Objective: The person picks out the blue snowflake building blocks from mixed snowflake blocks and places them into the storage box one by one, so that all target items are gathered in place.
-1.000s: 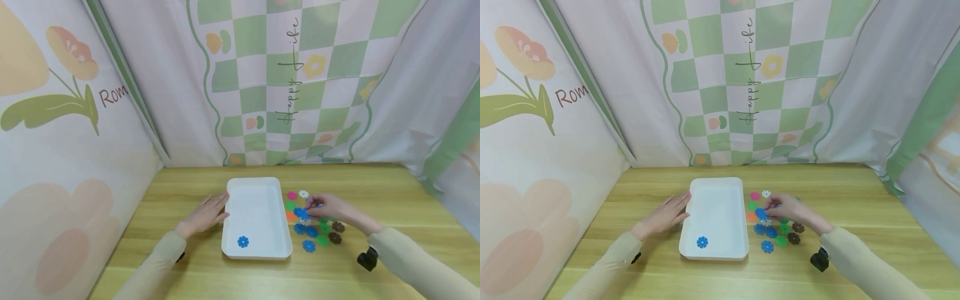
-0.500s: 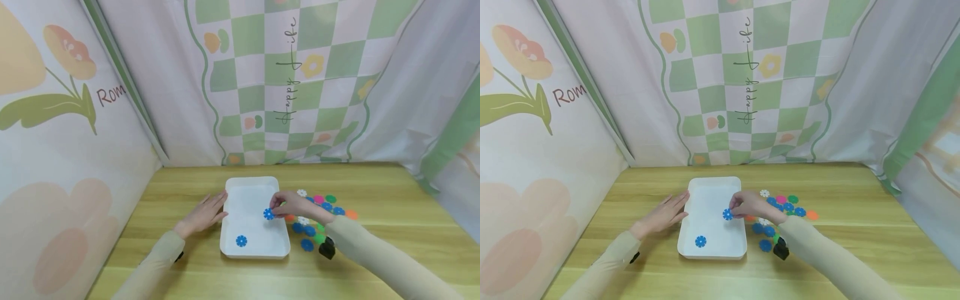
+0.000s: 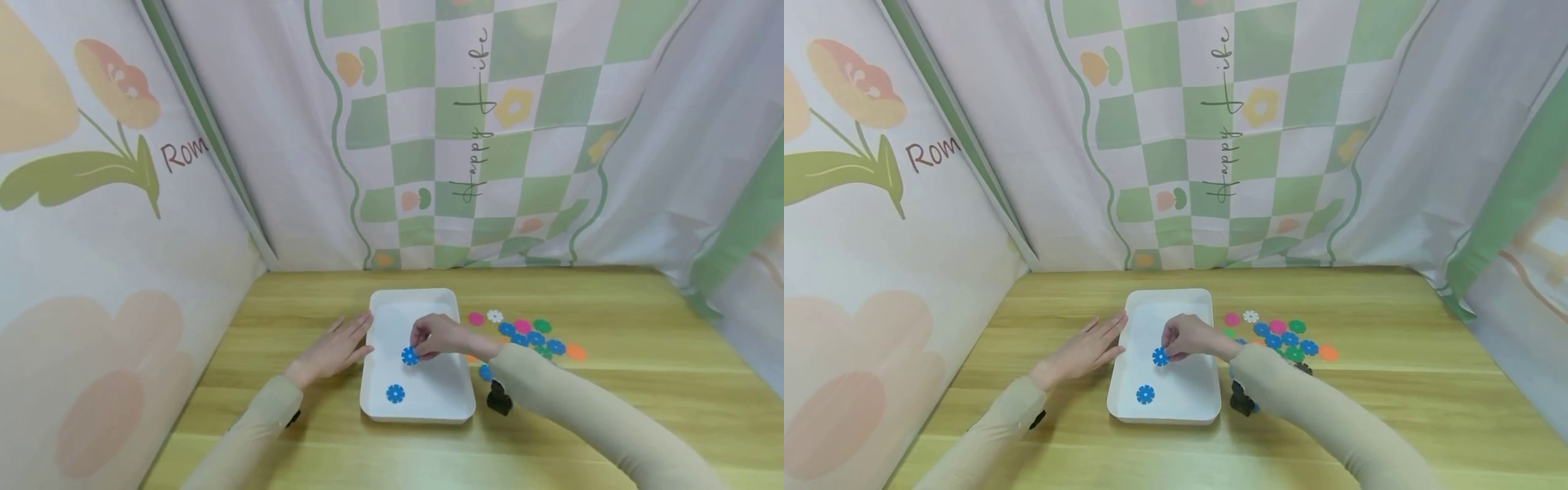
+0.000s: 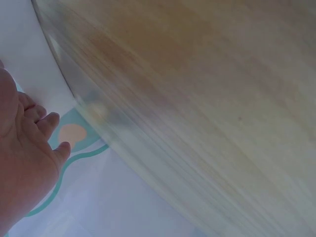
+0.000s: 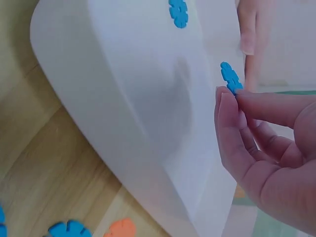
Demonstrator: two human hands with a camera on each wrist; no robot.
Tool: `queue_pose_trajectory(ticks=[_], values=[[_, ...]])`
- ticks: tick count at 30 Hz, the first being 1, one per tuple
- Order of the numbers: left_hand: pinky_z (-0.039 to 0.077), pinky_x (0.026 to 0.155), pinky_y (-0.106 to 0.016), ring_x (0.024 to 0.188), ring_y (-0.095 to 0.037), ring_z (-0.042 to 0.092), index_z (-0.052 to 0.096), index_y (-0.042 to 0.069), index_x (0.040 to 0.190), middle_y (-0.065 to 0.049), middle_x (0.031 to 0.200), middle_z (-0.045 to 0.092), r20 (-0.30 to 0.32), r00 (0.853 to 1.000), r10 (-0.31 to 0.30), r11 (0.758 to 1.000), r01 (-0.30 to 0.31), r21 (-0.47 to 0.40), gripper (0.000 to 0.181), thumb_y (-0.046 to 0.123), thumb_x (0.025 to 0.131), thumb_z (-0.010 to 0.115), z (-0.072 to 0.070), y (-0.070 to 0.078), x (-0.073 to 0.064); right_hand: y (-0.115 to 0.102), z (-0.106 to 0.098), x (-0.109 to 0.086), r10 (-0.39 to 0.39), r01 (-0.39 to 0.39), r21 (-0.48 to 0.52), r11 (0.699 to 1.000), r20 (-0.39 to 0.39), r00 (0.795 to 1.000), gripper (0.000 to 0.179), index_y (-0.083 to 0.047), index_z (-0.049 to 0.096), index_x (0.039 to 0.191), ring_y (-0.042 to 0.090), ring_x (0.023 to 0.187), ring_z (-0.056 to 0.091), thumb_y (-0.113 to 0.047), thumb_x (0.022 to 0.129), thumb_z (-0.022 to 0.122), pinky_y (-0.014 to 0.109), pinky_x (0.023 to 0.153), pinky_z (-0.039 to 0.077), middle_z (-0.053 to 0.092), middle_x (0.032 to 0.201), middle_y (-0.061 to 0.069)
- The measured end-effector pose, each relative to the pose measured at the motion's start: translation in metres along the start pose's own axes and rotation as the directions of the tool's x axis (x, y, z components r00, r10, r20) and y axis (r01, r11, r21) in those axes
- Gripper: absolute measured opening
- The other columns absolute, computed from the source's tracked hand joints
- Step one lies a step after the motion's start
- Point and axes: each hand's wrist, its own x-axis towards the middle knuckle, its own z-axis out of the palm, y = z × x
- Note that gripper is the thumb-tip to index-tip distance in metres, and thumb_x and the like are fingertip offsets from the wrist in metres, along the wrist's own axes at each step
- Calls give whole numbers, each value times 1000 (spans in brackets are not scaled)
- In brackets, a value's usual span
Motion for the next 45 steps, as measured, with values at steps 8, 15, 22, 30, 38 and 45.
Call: queue_pose_trajectory(ticks=[8, 15, 22, 30, 38, 45], values=[[20, 126, -54, 154, -26, 22, 17, 6, 159, -10, 167, 17, 3, 1000, -14, 1000, 14, -5, 68, 48, 107, 31, -1, 1, 1, -4, 21, 13, 44, -43, -32, 999, 16, 999, 5, -3, 65, 90, 13, 70, 67, -2, 89, 70, 26, 68, 62, 67, 81, 6], [20, 126, -54, 155, -26, 22, 16, 5, 159, -11, 167, 16, 10, 1000, -13, 1000, 13, 1, 69, 48, 107, 32, 0, 1, 2, -5, 32, 19, 95, -95, -45, 994, 1, 995, 7, -5, 65, 88, 12, 67, 65, -2, 87, 72, 25, 66, 61, 66, 80, 5], [20, 126, -54, 154, -26, 22, 16, 5, 158, -11, 167, 16, 4, 1000, -15, 1000, 15, -4, 68, 48, 107, 32, 0, 2, 1, -7, 37, 19, 98, -98, -69, 993, -7, 995, 7, -5, 65, 87, 12, 66, 64, -3, 87, 72, 24, 66, 60, 66, 79, 4], [19, 126, -54, 154, -26, 23, 17, 5, 158, -11, 167, 17, 5, 1000, -20, 1000, 20, 1, 68, 48, 107, 32, -1, 2, 1, -10, 40, 17, 93, -92, -86, 992, 2, 996, 8, -5, 65, 86, 13, 66, 64, -3, 87, 73, 25, 65, 60, 66, 78, 4], [20, 126, -54, 154, -26, 23, 18, 5, 158, -11, 167, 17, 4, 1000, -17, 1000, 16, 10, 68, 47, 107, 32, -1, 2, 0, -11, 42, 18, 84, -81, -105, 991, 22, 996, 7, -7, 66, 86, 14, 65, 65, -6, 88, 73, 25, 66, 61, 66, 78, 3], [20, 126, -54, 154, -26, 23, 17, 6, 158, -11, 167, 17, 1, 1000, -13, 1000, 13, 7, 68, 49, 107, 31, 0, 0, 0, -11, 43, 19, 75, -72, -126, 989, 19, 997, 7, -7, 66, 86, 14, 67, 65, -6, 88, 73, 26, 68, 61, 66, 79, 3]])
